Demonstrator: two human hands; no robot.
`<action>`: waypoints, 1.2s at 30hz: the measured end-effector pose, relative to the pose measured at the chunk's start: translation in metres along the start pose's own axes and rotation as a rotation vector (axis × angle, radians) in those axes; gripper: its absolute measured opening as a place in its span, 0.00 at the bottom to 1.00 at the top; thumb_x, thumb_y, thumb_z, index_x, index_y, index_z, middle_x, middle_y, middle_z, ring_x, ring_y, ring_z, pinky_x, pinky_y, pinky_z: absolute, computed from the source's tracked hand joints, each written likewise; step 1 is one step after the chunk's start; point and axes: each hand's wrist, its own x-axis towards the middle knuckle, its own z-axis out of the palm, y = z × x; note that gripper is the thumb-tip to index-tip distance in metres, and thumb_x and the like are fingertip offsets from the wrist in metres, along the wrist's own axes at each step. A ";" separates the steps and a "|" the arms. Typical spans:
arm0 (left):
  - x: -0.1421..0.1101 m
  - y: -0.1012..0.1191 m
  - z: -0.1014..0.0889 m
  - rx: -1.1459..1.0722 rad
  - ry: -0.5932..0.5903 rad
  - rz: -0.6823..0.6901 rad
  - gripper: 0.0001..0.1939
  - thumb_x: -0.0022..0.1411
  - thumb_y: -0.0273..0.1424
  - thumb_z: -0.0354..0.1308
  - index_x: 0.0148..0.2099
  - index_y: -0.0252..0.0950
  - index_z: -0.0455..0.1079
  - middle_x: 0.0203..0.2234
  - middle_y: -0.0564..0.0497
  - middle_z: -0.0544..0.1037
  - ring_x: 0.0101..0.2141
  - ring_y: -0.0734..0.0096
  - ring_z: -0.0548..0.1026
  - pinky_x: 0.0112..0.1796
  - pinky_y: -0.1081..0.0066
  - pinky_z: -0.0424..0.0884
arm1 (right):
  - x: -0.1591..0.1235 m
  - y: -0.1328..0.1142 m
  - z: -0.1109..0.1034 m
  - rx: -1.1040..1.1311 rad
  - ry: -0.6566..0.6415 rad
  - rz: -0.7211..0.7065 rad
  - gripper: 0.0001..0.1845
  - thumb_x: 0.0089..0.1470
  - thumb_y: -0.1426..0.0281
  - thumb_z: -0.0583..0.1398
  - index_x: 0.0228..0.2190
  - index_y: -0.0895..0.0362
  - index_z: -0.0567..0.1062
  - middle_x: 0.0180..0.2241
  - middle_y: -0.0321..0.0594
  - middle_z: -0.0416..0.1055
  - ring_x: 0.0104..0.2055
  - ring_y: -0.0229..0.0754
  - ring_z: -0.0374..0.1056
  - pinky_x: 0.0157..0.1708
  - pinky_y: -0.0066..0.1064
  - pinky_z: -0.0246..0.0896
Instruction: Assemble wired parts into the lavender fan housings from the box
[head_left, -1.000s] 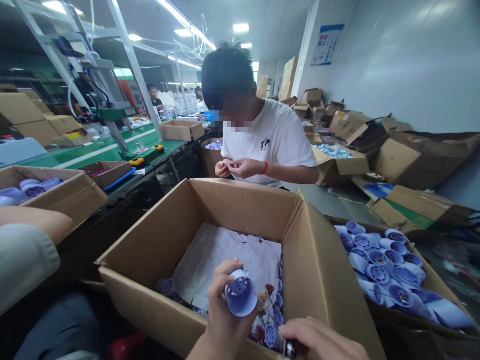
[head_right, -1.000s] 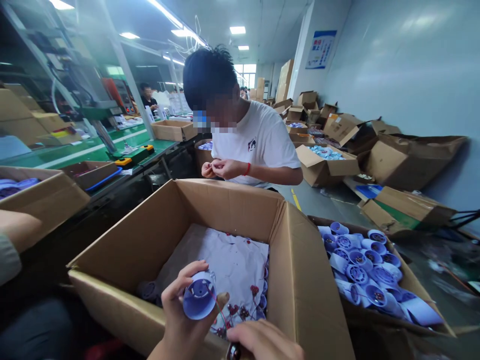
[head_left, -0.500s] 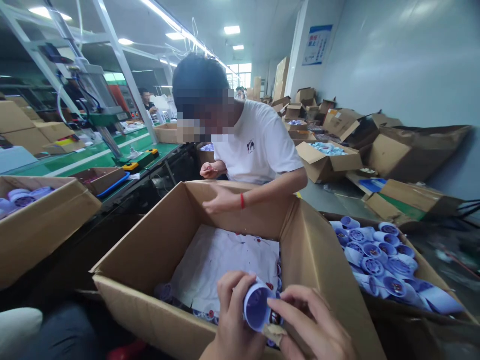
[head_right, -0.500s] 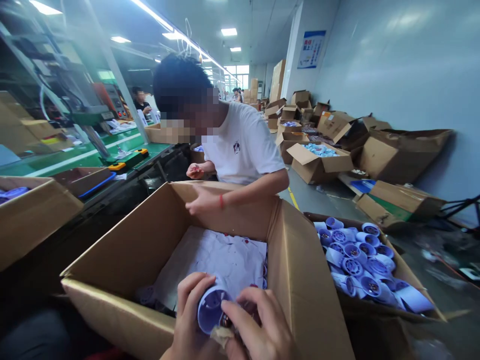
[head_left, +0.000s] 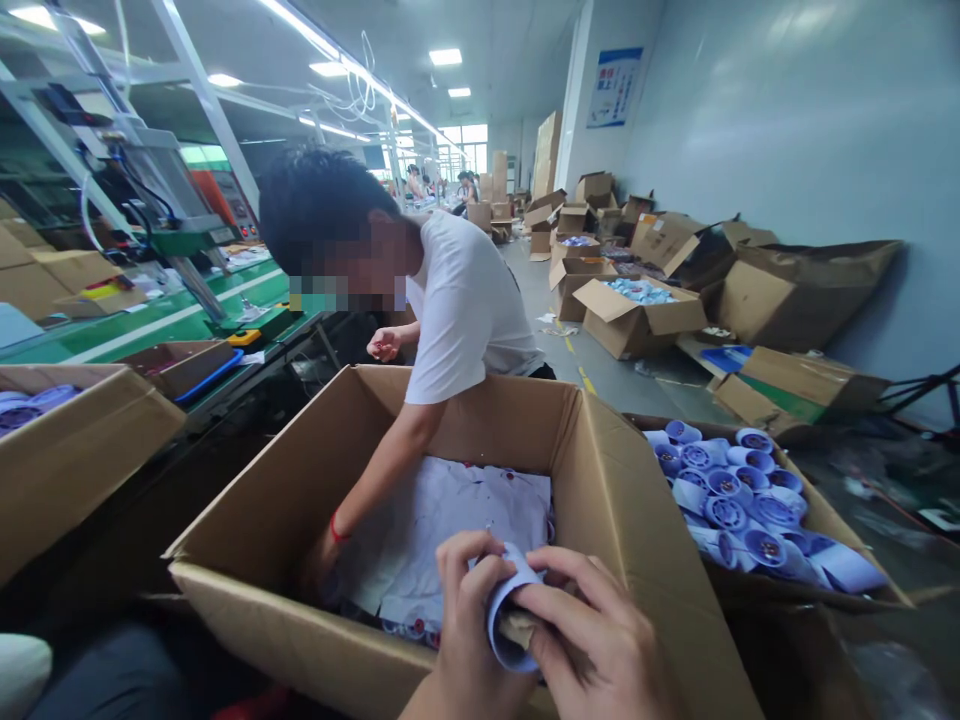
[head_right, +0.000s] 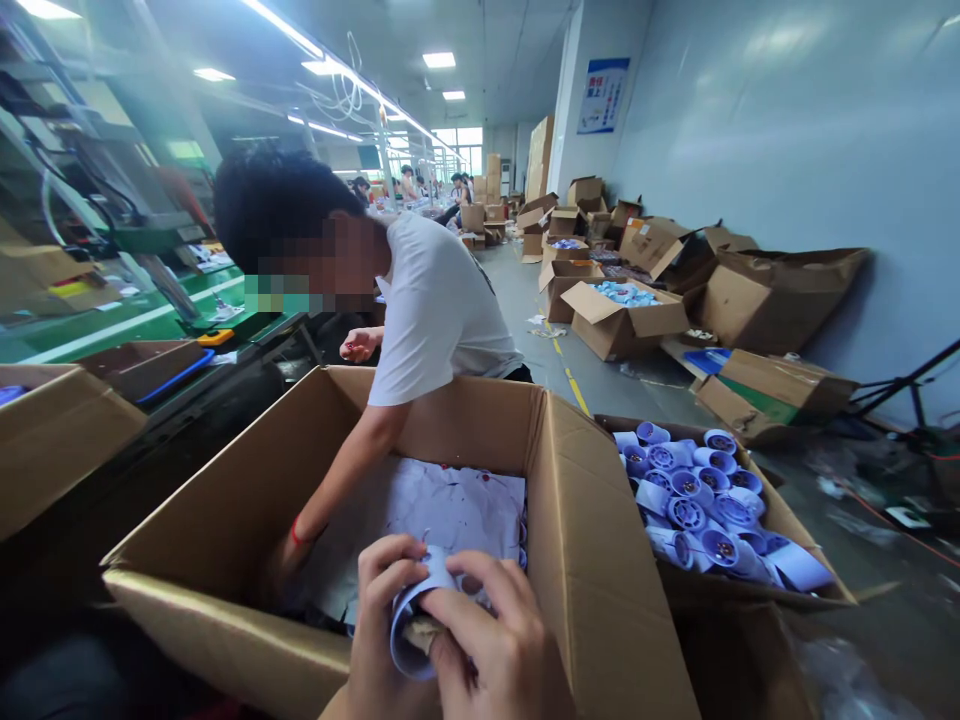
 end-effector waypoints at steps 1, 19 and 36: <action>0.000 -0.001 0.001 -0.036 -0.004 0.002 0.19 0.52 0.27 0.58 0.47 0.38 0.60 0.39 0.45 0.69 0.41 0.62 0.69 0.40 0.62 0.70 | -0.001 -0.002 0.001 0.031 0.033 0.041 0.14 0.47 0.80 0.57 0.33 0.51 0.75 0.38 0.38 0.73 0.36 0.39 0.71 0.35 0.25 0.68; 0.018 -0.024 -0.014 -0.021 -0.181 0.213 0.15 0.49 0.24 0.55 0.41 0.40 0.62 0.32 0.50 0.78 0.36 0.62 0.75 0.36 0.61 0.71 | 0.022 -0.020 0.014 0.613 -0.093 0.707 0.26 0.42 0.83 0.53 0.42 0.51 0.72 0.41 0.37 0.76 0.45 0.42 0.72 0.46 0.33 0.65; 0.031 -0.045 -0.017 0.175 -0.298 0.554 0.08 0.58 0.32 0.54 0.41 0.39 0.67 0.30 0.49 0.81 0.34 0.62 0.78 0.35 0.67 0.66 | 0.022 0.009 0.040 1.003 0.019 0.809 0.20 0.32 0.80 0.62 0.33 0.56 0.74 0.34 0.37 0.78 0.36 0.41 0.74 0.39 0.29 0.66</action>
